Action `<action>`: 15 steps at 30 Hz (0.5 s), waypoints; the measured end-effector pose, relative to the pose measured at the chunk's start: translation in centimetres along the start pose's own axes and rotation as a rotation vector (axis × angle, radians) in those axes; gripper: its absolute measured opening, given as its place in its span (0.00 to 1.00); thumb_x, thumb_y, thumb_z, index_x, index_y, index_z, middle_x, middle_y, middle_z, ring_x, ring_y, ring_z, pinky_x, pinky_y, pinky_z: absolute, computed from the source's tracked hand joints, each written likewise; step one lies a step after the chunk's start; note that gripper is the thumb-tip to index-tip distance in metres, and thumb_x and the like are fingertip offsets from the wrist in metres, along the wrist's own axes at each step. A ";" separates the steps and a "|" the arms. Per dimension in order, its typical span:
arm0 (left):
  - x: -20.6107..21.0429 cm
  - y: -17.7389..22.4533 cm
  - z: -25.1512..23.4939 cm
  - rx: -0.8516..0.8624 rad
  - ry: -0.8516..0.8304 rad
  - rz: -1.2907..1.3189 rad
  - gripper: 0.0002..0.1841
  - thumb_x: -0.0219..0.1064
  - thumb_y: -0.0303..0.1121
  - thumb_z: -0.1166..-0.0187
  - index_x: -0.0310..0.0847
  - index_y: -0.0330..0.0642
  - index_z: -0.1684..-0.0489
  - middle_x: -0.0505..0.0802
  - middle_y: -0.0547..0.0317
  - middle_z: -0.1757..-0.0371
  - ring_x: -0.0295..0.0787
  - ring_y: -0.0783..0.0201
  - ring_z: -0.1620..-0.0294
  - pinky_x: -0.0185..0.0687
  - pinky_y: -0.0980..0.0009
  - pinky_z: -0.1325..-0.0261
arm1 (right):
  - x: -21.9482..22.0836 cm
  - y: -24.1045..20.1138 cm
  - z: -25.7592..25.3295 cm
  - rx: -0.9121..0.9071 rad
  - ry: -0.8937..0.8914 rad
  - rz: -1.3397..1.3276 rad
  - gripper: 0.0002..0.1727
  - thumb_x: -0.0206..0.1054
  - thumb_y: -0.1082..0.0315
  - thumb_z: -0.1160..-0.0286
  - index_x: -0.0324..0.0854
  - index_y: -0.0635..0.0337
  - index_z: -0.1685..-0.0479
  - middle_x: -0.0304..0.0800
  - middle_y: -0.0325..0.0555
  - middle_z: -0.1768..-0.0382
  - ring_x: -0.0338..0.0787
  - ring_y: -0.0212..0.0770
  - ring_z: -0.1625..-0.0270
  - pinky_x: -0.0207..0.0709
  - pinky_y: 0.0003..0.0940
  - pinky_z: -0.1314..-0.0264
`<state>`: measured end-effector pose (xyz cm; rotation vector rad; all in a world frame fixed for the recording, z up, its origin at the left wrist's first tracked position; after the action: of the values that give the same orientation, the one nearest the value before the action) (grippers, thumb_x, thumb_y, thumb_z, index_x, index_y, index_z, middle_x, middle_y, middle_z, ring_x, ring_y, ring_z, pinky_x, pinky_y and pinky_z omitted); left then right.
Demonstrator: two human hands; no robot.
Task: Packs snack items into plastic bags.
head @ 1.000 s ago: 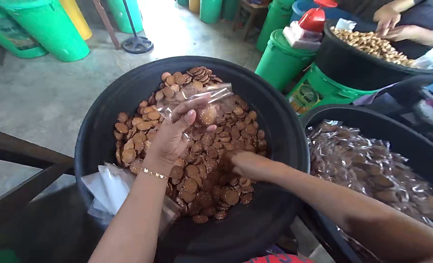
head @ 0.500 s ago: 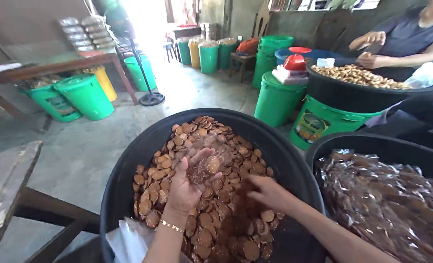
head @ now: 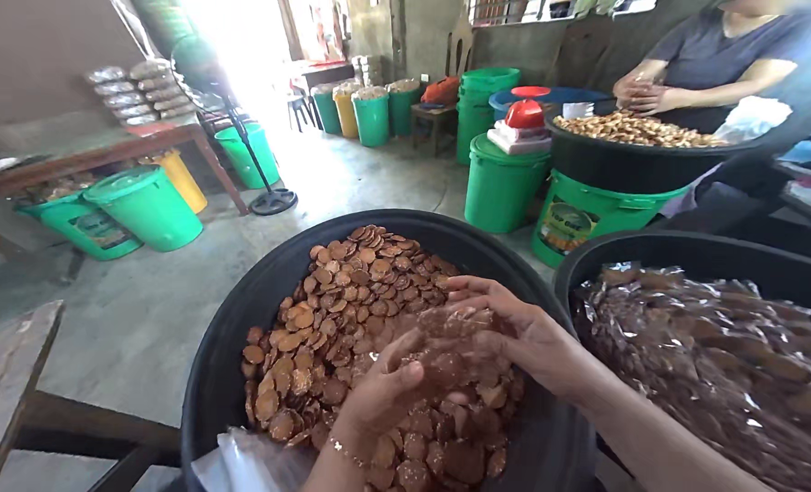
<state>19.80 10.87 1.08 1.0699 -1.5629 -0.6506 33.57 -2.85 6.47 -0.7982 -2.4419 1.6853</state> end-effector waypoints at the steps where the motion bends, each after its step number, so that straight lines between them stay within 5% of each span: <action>1: 0.6 -0.2 0.1 -0.003 0.033 0.041 0.26 0.77 0.51 0.31 0.81 0.58 0.33 0.95 0.70 0.43 0.94 0.69 0.45 0.93 0.66 0.44 | 0.1 -0.4 0.0 -0.023 -0.090 0.066 0.20 0.61 0.64 0.18 0.85 0.60 0.32 0.70 0.49 0.17 0.78 0.31 0.22 0.81 0.24 0.29; 3: 1.4 -0.6 0.4 -0.027 0.054 0.121 0.18 0.79 0.45 0.32 0.88 0.56 0.45 0.97 0.67 0.51 0.96 0.68 0.51 0.94 0.65 0.46 | -0.1 -1.0 0.4 -0.125 -0.129 0.243 0.22 0.57 0.60 0.13 0.82 0.58 0.26 0.76 0.51 0.21 0.81 0.31 0.26 0.80 0.24 0.29; 5: 2.0 -0.8 0.3 -0.070 -0.069 0.132 0.13 0.75 0.44 0.26 0.92 0.56 0.46 0.98 0.67 0.50 0.96 0.69 0.51 0.94 0.68 0.47 | -0.4 -1.1 0.9 -0.205 0.045 0.374 0.21 0.62 0.58 0.15 0.82 0.63 0.34 0.90 0.45 0.42 0.88 0.26 0.42 0.82 0.21 0.38; 8: 2.7 -1.2 0.6 -0.114 -0.175 0.099 0.14 0.73 0.44 0.24 0.90 0.60 0.42 0.97 0.70 0.47 0.96 0.71 0.49 0.93 0.71 0.45 | -0.4 -1.1 1.5 -0.159 0.115 0.279 0.13 0.67 0.63 0.23 0.76 0.58 0.45 0.85 0.28 0.62 0.83 0.12 0.61 0.79 0.09 0.58; 10: 2.8 -1.2 0.6 -0.099 -0.170 0.100 0.15 0.72 0.44 0.24 0.90 0.61 0.40 0.97 0.71 0.45 0.95 0.73 0.47 0.91 0.71 0.42 | -0.8 -1.0 1.7 -0.197 0.023 0.169 0.07 0.65 0.65 0.20 0.83 0.57 0.53 0.88 0.28 0.59 0.84 0.12 0.57 0.79 0.09 0.54; 12: 3.0 -1.1 0.4 -0.057 -0.114 0.102 0.14 0.71 0.47 0.24 0.89 0.65 0.42 0.96 0.76 0.46 0.92 0.79 0.46 0.87 0.77 0.40 | -1.6 -1.4 2.0 -0.262 -0.054 0.184 0.11 0.62 0.64 0.13 0.88 0.57 0.52 0.91 0.32 0.55 0.85 0.14 0.52 0.79 0.09 0.47; 15: 4.2 -1.5 -0.4 -0.038 0.022 0.162 0.20 0.76 0.44 0.29 0.87 0.59 0.37 0.96 0.72 0.45 0.92 0.76 0.45 0.86 0.75 0.37 | -2.8 -1.8 2.5 -0.275 -0.127 0.314 0.15 0.57 0.65 0.12 0.90 0.57 0.47 0.93 0.39 0.52 0.86 0.19 0.46 0.77 0.13 0.38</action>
<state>20.58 6.50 1.90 0.9093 -1.5932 -0.5540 34.44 -6.77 7.76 -1.1978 -2.8005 1.5467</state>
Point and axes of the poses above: each hand's wrist, its own z-axis away from the middle knuckle, its own x-axis out of the palm, y = z × x, the point moved 3 cm from there along -z, towards the middle knuckle
